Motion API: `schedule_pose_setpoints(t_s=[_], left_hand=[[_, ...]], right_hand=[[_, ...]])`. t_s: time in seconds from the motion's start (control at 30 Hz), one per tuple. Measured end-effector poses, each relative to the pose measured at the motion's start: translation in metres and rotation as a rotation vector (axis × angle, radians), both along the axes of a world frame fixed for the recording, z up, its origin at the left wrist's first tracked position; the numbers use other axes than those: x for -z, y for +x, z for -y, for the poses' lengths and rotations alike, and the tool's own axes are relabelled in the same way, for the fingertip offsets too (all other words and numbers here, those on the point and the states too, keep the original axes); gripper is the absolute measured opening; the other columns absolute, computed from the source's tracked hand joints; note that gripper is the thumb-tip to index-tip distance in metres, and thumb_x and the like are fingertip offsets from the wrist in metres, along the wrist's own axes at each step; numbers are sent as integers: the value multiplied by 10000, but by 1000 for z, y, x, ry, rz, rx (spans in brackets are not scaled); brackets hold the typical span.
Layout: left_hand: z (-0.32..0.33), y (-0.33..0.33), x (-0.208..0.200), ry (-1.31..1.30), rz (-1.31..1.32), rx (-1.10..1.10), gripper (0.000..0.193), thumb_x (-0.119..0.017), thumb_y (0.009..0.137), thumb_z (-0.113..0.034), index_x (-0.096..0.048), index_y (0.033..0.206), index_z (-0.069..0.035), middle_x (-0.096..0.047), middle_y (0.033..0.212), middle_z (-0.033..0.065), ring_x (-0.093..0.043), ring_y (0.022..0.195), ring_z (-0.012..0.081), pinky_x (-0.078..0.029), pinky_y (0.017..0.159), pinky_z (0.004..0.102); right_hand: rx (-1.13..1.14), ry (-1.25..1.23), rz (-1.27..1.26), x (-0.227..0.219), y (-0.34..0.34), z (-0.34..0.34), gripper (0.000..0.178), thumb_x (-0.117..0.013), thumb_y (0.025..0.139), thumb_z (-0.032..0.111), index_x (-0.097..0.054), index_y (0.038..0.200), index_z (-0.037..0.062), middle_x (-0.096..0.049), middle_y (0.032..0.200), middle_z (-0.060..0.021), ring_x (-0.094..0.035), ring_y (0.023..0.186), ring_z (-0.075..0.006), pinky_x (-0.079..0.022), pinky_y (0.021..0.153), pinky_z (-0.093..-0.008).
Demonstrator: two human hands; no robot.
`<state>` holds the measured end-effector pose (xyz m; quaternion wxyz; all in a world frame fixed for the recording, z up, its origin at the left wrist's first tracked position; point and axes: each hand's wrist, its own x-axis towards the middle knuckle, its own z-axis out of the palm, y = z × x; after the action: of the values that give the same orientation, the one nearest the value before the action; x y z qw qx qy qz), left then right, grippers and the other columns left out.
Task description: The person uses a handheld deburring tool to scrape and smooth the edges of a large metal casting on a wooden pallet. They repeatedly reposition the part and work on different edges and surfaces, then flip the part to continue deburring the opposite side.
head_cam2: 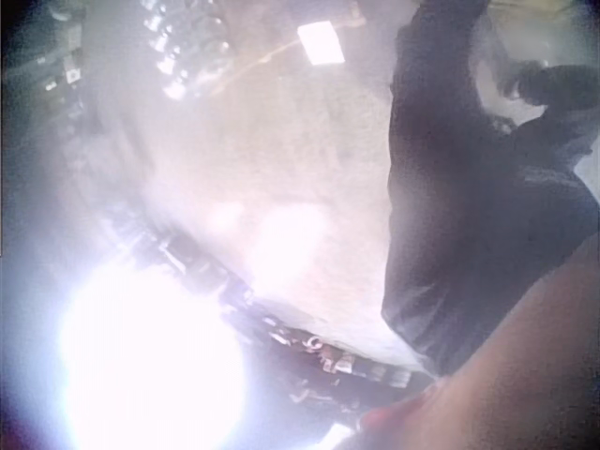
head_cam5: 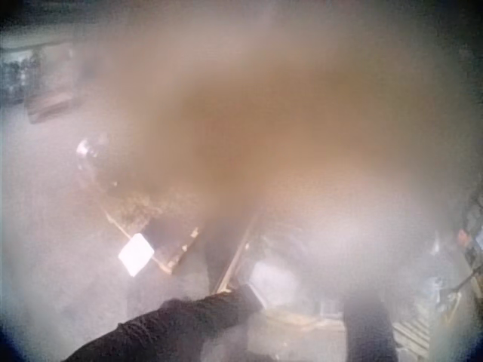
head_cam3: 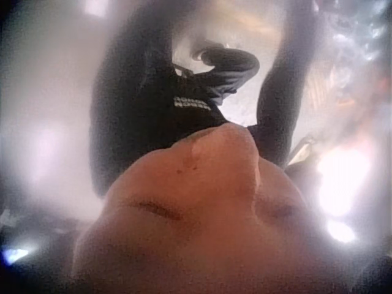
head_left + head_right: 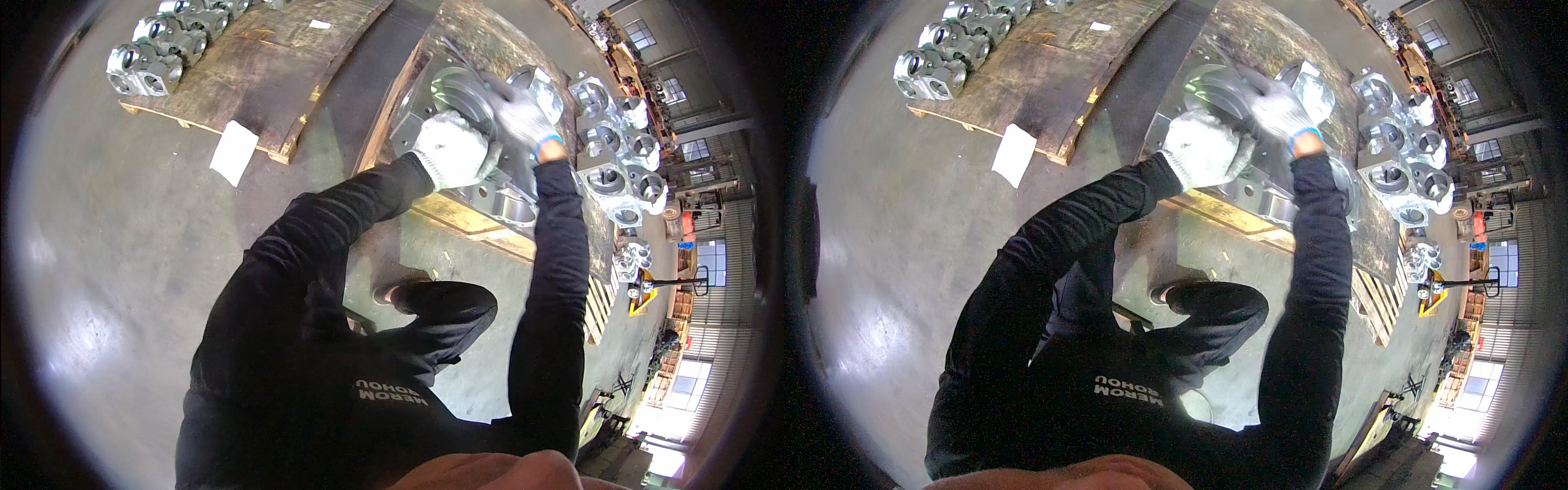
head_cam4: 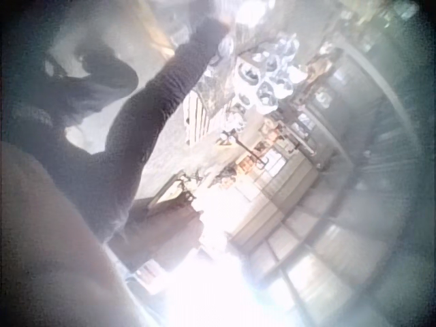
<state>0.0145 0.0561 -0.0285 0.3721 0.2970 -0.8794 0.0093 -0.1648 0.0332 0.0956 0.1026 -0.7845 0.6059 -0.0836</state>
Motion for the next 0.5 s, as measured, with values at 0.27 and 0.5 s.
schedule_pose_setpoints(t_s=[0.27,0.5], left_hand=[[-4,2,-1,-24,-238,23,442,-585,938,-346,-680,559,-141,-633,557,91,-639,529,314,-545,624,469],[-3,1,2,-4,-133,9,333,-624,926,-357,-710,687,-141,-670,642,83,-668,575,269,-552,615,435]], right_hand=[[104,42,-93,-11,31,9,516,-557,1018,396,-620,1449,119,-675,1353,-234,-639,1292,-364,-482,1092,-415],[-141,14,-389,-3,31,23,508,-520,1003,312,-616,1446,81,-676,1349,-231,-677,1222,-380,-535,1037,-412]])
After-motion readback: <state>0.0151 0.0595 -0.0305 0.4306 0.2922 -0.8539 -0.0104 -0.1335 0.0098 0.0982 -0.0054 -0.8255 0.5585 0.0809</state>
